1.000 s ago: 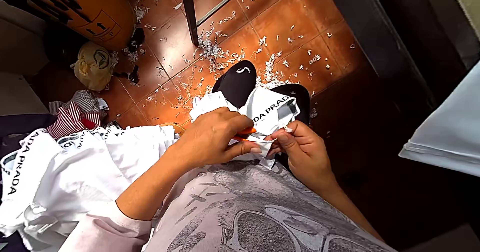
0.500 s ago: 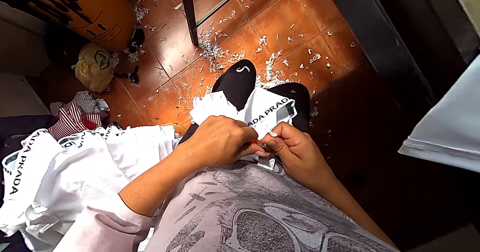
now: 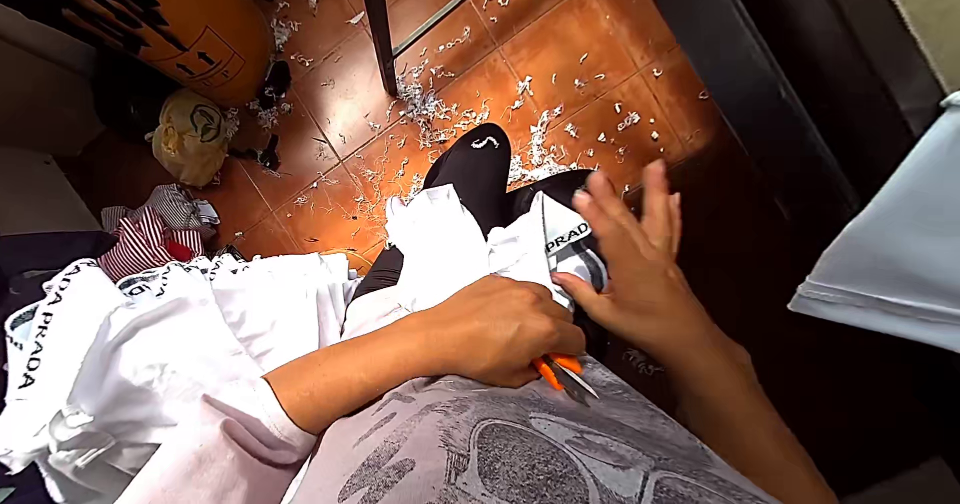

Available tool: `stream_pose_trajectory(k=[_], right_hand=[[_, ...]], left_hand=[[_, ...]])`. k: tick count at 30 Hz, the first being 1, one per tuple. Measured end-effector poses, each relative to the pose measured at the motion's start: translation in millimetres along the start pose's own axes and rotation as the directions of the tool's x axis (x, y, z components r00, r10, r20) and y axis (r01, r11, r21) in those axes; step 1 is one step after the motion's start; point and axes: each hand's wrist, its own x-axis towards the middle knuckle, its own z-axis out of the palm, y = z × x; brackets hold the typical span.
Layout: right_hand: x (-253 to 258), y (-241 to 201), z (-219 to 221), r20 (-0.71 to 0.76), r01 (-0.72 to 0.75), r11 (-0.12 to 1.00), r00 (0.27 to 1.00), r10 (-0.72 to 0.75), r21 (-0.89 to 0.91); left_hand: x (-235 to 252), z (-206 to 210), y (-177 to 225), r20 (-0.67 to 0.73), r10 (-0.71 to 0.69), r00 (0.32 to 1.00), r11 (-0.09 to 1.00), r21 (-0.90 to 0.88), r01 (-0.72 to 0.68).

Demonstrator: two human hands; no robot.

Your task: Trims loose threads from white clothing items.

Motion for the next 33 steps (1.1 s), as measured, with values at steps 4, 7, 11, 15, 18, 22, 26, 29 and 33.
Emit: stream_pose_trajectory(k=[4, 7, 11, 15, 18, 22, 26, 29, 33], right_hand=[[11, 6, 9, 0.071, 0.16, 0.987, 0.985, -0.159, -0.007], [-9, 4, 0, -0.105, 0.257, 0.964, 0.963, -0.249, 0.071], [-34, -5, -18, -0.277, 0.384, 0.922, 0.882, -0.381, -0.047], [-59, -2, -62, -0.423, 0.318, 0.908, 0.808, -0.41, -0.272], [-84, -2, -77, -0.488, 0.224, 0.916, 0.79, -0.37, -0.332], [-94, 24, -21, -0.309, 0.23, 0.956, 0.91, -0.278, -0.184], [-113, 35, 40, -0.149, 0.019, 0.999, 0.989, -0.014, 0.033], [-118, 20, 46, -0.187, -0.099, 0.982, 0.974, 0.129, 0.162], [-119, 9, 48, -0.233, -0.156, 0.956, 0.948, 0.215, 0.248]], left_hand=[[-1, -3, -11, -0.095, -0.092, 0.991, 0.98, -0.182, 0.074], [-23, -11, -59, -0.197, -0.309, 0.93, 0.948, -0.136, 0.286], [-39, -14, -88, -0.012, -0.483, 0.876, 0.874, 0.056, 0.483], [-54, -35, -72, -0.595, -0.055, 0.802, 0.902, 0.315, 0.296], [-70, -55, -53, -0.73, 0.212, 0.65, 0.768, 0.536, 0.351], [-115, -42, -57, -0.366, -0.432, 0.824, 0.695, 0.446, 0.563], [-124, -38, -56, 0.066, -0.855, 0.515, 0.503, 0.349, 0.791], [-125, -45, -48, -0.179, -0.728, 0.661, 0.611, 0.268, 0.745], [-88, -43, -50, -0.413, -0.483, 0.772, 0.806, 0.135, 0.576]])
